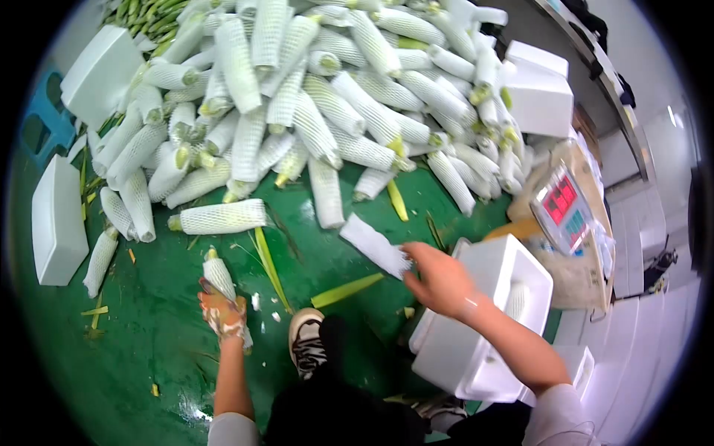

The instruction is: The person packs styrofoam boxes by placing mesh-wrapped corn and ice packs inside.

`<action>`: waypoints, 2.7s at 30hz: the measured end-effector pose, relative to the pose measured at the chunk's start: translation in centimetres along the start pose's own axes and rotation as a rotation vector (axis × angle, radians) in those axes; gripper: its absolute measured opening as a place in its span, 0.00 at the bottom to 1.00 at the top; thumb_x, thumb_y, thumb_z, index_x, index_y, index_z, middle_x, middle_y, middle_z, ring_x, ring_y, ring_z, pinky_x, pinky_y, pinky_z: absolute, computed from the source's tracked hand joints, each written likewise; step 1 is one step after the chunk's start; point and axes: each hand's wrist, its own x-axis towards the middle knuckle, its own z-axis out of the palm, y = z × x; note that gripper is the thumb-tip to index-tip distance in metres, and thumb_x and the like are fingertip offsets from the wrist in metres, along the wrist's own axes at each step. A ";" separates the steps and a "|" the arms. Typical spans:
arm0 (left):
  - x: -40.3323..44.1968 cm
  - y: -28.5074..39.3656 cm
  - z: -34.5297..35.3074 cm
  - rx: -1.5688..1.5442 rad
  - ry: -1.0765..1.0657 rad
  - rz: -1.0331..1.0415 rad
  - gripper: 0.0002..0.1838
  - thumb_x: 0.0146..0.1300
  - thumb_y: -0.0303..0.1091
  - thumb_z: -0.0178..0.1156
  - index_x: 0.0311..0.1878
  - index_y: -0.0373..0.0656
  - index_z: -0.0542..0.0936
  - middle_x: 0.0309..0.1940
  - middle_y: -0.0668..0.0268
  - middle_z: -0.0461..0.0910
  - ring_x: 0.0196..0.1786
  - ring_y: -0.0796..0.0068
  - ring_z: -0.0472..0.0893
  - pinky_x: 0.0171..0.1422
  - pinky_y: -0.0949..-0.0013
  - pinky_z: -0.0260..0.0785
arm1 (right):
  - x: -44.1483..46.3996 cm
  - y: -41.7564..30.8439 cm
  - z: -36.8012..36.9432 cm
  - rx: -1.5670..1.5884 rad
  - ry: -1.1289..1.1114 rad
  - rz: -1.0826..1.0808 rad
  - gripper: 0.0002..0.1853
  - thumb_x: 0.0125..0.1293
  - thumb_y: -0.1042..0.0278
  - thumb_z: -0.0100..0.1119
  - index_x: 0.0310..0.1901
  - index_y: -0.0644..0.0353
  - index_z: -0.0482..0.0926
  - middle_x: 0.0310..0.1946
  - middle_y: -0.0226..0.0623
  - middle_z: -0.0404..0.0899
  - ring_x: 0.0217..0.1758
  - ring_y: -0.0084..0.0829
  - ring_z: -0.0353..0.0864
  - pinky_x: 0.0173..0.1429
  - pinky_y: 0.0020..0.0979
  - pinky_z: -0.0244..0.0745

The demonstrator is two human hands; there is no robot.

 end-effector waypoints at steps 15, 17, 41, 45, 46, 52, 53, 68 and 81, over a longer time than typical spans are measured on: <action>0.8 -1.3 0.0 -0.332 -0.008 -0.052 0.47 0.40 0.39 0.64 0.68 0.44 0.60 0.48 0.51 0.70 0.48 0.50 0.74 0.52 0.55 0.69 | 22.6 -16.8 15.4 0.826 -0.314 -0.158 0.28 0.52 0.54 0.64 0.47 0.67 0.68 0.41 0.56 0.76 0.45 0.53 0.76 0.51 0.41 0.73; 1.1 -0.9 -1.3 -0.272 -0.057 -0.089 0.48 0.40 0.40 0.64 0.69 0.43 0.58 0.49 0.49 0.70 0.49 0.48 0.73 0.52 0.55 0.69 | 26.0 -20.3 18.6 0.912 -0.298 -0.151 0.36 0.53 0.50 0.66 0.52 0.72 0.65 0.44 0.58 0.74 0.46 0.53 0.76 0.54 0.40 0.71; 29.7 -29.0 -8.1 0.129 0.288 0.061 0.41 0.41 0.37 0.66 0.63 0.41 0.65 0.52 0.52 0.72 0.55 0.50 0.72 0.61 0.53 0.64 | 11.5 1.2 17.7 0.404 -0.243 0.451 0.36 0.40 0.50 0.74 0.46 0.68 0.74 0.41 0.51 0.80 0.44 0.41 0.81 0.51 0.38 0.74; 31.6 -28.8 -7.0 0.538 -0.017 -0.258 0.36 0.35 0.38 0.68 0.54 0.46 0.69 0.44 0.58 0.76 0.49 0.55 0.78 0.49 0.57 0.73 | 14.6 -5.8 18.2 -0.164 -0.263 0.082 0.32 0.45 0.55 0.71 0.49 0.66 0.72 0.44 0.50 0.76 0.49 0.47 0.76 0.54 0.41 0.72; 30.8 -27.8 -7.3 0.476 0.005 -0.268 0.35 0.36 0.40 0.68 0.52 0.46 0.69 0.44 0.59 0.76 0.50 0.57 0.77 0.49 0.58 0.72 | 16.4 -8.4 17.9 -0.182 -0.119 -0.110 0.31 0.47 0.60 0.69 0.52 0.65 0.71 0.47 0.49 0.74 0.52 0.49 0.73 0.58 0.41 0.69; 21.1 -30.8 1.2 0.363 0.679 0.146 0.34 0.41 0.53 0.60 0.52 0.44 0.72 0.44 0.56 0.75 0.45 0.53 0.77 0.45 0.56 0.72 | 32.8 -26.6 21.0 -0.344 0.328 -0.677 0.17 0.57 0.70 0.49 0.49 0.63 0.72 0.46 0.42 0.73 0.52 0.37 0.71 0.53 0.34 0.67; 19.5 -27.7 -0.6 0.381 0.476 -0.170 0.31 0.34 0.47 0.63 0.45 0.44 0.73 0.39 0.56 0.74 0.40 0.53 0.76 0.42 0.56 0.72 | 34.5 -26.9 23.2 -0.567 0.375 -0.662 0.16 0.59 0.70 0.49 0.48 0.62 0.73 0.45 0.42 0.73 0.52 0.37 0.71 0.53 0.33 0.66; 19.3 -30.2 0.7 0.379 0.488 -0.172 0.39 0.47 0.45 0.63 0.62 0.36 0.67 0.58 0.47 0.70 0.59 0.48 0.71 0.62 0.54 0.65 | 28.5 -13.6 13.6 -0.049 0.339 -0.132 0.29 0.49 0.60 0.65 0.49 0.69 0.67 0.44 0.53 0.71 0.50 0.49 0.71 0.55 0.42 0.69; 19.2 -24.7 -4.0 0.249 0.471 -0.263 0.23 0.41 0.38 0.57 0.43 0.37 0.71 0.40 0.50 0.73 0.44 0.47 0.74 0.47 0.51 0.69 | 39.9 -15.7 8.7 0.694 0.308 0.252 0.32 0.46 0.58 0.68 0.48 0.72 0.70 0.40 0.48 0.78 0.40 0.41 0.79 0.44 0.40 0.76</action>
